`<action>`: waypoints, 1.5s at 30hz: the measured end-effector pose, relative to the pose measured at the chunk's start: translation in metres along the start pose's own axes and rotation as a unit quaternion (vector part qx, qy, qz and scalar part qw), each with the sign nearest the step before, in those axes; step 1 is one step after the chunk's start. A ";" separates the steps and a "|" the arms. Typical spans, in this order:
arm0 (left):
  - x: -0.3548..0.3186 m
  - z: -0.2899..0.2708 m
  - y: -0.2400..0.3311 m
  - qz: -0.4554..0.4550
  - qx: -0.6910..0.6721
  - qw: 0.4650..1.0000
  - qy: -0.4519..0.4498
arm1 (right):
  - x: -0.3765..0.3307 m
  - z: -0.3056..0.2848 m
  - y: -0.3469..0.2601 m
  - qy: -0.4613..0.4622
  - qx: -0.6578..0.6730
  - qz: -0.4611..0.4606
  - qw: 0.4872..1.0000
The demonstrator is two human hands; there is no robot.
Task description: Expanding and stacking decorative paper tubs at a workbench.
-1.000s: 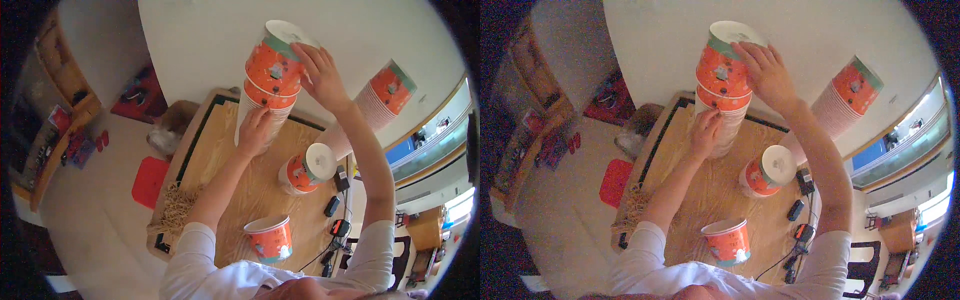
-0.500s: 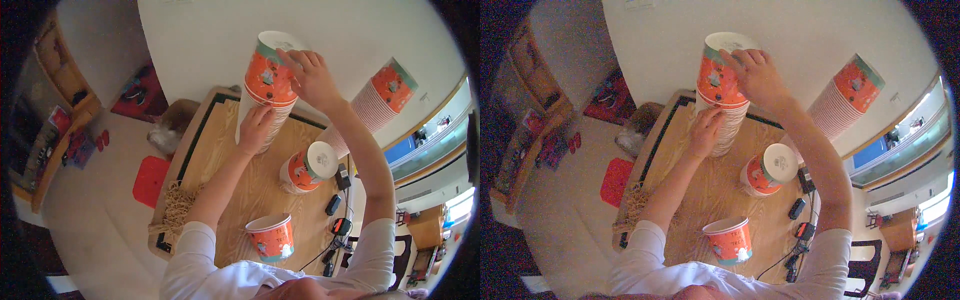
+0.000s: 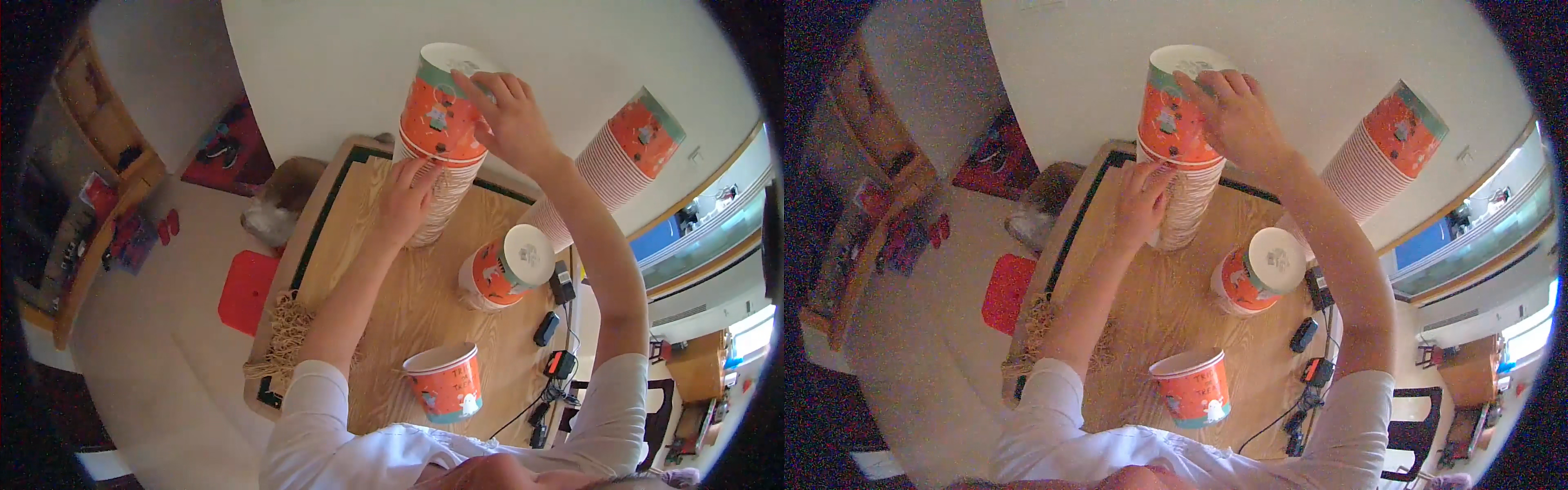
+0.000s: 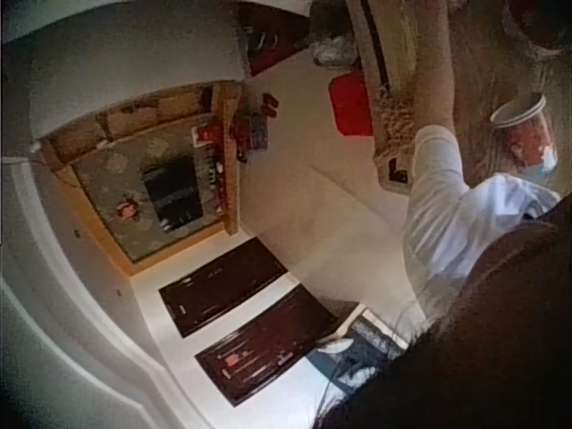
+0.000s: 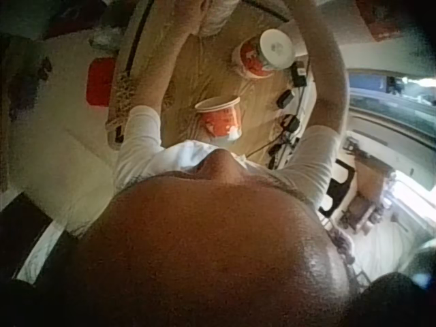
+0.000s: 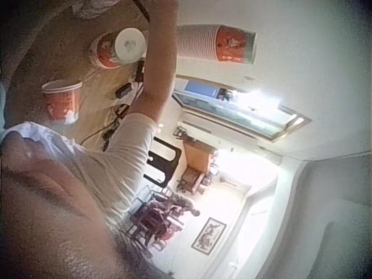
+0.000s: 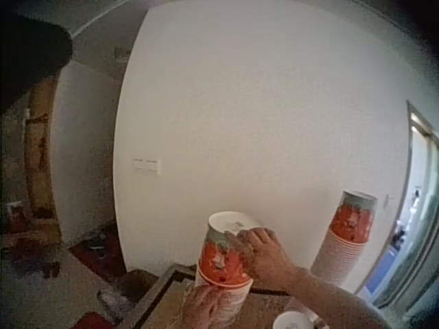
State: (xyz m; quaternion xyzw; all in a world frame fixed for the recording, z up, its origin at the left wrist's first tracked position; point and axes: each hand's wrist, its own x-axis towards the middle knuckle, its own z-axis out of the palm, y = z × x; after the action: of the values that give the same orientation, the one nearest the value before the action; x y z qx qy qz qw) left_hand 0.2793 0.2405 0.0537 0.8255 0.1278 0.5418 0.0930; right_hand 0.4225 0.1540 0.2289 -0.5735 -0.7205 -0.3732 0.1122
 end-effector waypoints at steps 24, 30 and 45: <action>0.011 0.007 -0.001 0.013 0.017 0.999 0.024 | -0.007 0.011 -0.020 -0.019 -0.020 0.040 0.999; 0.015 0.003 0.002 0.019 0.023 0.999 0.023 | -0.018 0.020 -0.014 0.030 -0.001 0.024 0.999; -0.021 -0.034 0.040 -0.048 -0.032 0.998 -0.022 | -0.116 0.051 -0.045 -0.082 0.257 0.201 0.942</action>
State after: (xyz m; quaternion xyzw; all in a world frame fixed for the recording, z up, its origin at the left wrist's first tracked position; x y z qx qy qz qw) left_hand 0.2445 0.1964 0.0603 0.8269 0.1479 0.5219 0.1482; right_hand 0.4318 0.0991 0.1071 -0.6864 -0.6687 -0.0963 0.2690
